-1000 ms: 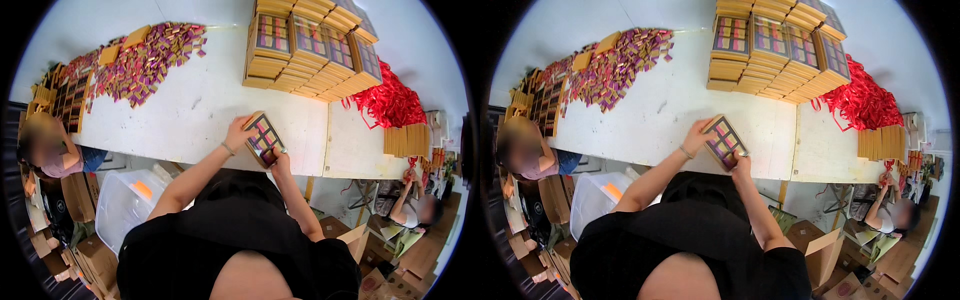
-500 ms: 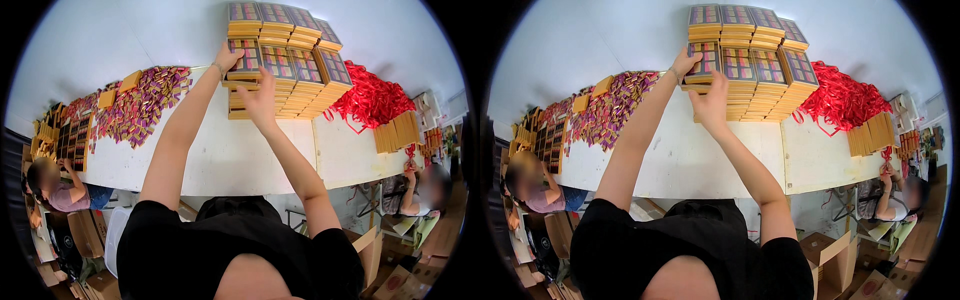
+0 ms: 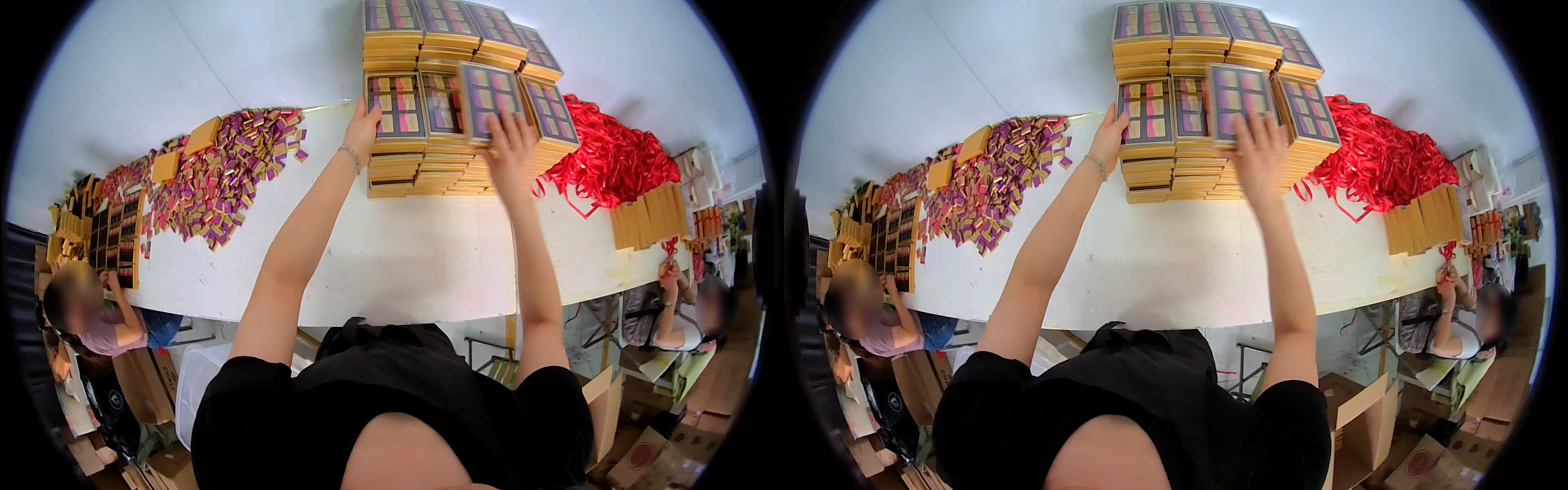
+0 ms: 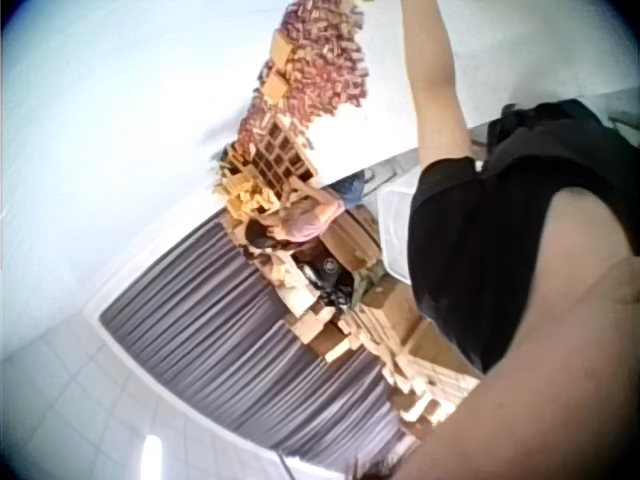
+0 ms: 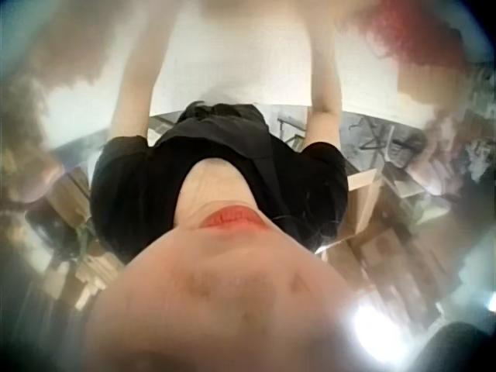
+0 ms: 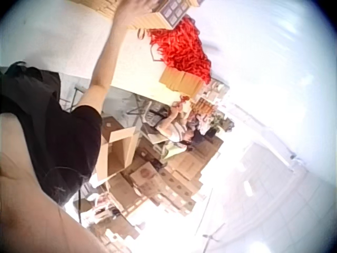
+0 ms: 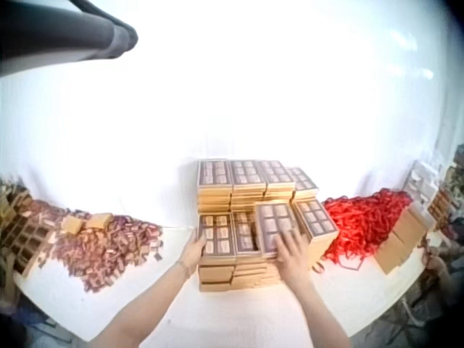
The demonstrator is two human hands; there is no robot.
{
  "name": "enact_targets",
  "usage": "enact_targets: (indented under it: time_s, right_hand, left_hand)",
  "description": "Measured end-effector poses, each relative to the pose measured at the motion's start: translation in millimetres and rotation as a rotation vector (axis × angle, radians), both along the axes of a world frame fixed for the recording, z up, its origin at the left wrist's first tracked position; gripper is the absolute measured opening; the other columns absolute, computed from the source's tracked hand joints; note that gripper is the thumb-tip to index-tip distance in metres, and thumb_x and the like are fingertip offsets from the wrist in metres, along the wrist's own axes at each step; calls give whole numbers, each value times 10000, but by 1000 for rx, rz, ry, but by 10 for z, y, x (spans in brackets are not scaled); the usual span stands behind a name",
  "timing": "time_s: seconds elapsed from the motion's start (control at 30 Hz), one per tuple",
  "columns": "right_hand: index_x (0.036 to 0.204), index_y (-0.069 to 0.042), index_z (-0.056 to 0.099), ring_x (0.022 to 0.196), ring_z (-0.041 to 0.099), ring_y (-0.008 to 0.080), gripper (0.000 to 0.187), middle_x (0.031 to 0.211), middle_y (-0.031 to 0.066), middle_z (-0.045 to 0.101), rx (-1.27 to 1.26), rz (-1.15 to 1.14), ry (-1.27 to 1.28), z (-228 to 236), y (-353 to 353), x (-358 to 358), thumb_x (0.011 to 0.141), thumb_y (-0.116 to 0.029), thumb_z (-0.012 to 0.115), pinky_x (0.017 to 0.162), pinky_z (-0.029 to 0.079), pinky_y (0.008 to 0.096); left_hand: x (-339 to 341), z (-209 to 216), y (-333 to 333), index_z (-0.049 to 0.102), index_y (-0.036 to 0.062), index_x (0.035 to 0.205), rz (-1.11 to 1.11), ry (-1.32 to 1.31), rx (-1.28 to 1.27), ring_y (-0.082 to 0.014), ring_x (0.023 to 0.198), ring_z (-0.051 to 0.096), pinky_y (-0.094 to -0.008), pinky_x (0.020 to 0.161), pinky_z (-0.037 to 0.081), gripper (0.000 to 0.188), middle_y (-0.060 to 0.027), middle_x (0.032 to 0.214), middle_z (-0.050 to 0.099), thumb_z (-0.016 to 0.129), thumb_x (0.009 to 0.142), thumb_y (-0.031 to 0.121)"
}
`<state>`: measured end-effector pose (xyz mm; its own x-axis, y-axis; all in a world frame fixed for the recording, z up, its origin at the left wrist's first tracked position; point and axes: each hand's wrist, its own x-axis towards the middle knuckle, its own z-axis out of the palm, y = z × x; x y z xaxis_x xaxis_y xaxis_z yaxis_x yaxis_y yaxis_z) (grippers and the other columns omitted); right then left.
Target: The person places small pink and gold rectangular items into compartmentalized trays on a table, then stacks the filled trays. The person also moves a plastic bin and continues arranging the trays.
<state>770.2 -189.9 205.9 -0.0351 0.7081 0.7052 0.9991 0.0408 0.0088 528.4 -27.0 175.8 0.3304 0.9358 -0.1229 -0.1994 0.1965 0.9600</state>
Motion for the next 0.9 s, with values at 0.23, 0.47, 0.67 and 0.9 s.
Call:
enact_targets:
  time_s: [0.23, 0.47, 0.67, 0.9]
  right_hand:
    - [1428, -285, 381, 1382, 158, 463, 744, 1524, 156, 220, -63, -368, 54, 152, -100, 716, 804, -649, 561, 906, 125, 804]
    - [1358, -290, 488, 1351, 271, 399, 593, 1458, 127, 381, -187, -406, 108, -117, 292, 905, 863, -617, 504, 964, 135, 760]
    - [1285, -258, 582, 1191, 477, 314, 381, 1340, 107, 519, 15, -175, -51, -476, 460, 1503, 921, -355, 527, 1019, 343, 477]
    - [1310, -276, 553, 1214, 447, 352, 468, 1408, 116, 449, -32, -288, -17, -338, 392, 1393, 932, -517, 417, 1001, 320, 543]
  left_hand:
    - [25, 194, -65, 381, 77, 1359, -162, -222, -234, -193, 1145, 523, -381, 968, 440, 482, -65, 1250, 536, 539, 939, 251]
    - [-37, -122, 208, 546, 80, 1106, -166, -313, -350, -208, 906, 634, -405, 836, 529, 237, -61, 991, 627, 561, 903, 202]
    - [116, -446, 441, 588, 36, 1144, -84, -238, -72, -168, 906, 545, -354, 835, 453, 430, -75, 988, 596, 694, 749, 171]
    - [97, -238, 222, 167, -64, 1452, 67, -122, 8, -215, 1158, 473, -318, 1009, 349, 902, -155, 1296, 497, 667, 797, 304]
